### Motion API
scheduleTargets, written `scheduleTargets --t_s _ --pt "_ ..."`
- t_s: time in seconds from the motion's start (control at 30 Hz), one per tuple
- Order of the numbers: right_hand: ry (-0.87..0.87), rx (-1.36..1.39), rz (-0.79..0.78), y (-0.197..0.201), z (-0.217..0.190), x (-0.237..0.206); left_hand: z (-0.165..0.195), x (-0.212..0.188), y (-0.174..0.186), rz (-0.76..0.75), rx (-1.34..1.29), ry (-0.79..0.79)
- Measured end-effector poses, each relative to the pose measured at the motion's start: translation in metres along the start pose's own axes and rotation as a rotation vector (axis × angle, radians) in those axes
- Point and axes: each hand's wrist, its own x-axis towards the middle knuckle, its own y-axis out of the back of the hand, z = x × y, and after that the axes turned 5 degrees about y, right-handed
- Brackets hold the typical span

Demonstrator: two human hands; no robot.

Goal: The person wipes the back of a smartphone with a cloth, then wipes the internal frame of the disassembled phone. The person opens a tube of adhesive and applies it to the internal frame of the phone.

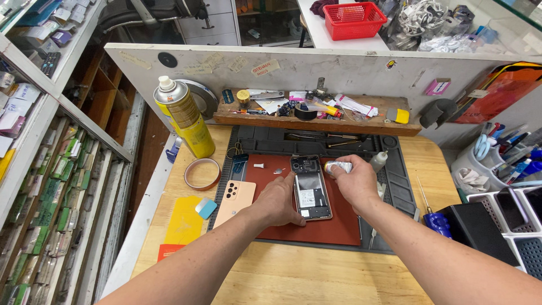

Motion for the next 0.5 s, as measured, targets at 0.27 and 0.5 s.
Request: scheduleTargets --t_s 0.27,0.5 --pt "-0.038 0.024 -0.015 0.0 -0.001 -0.011 0.0 -0.003 0.001 0.0 0.017 -0.008" --pt "-0.05 0.008 -0.002 -0.004 -0.005 -0.026 -0.008 -0.009 0.002 0.007 -0.027 -0.026"
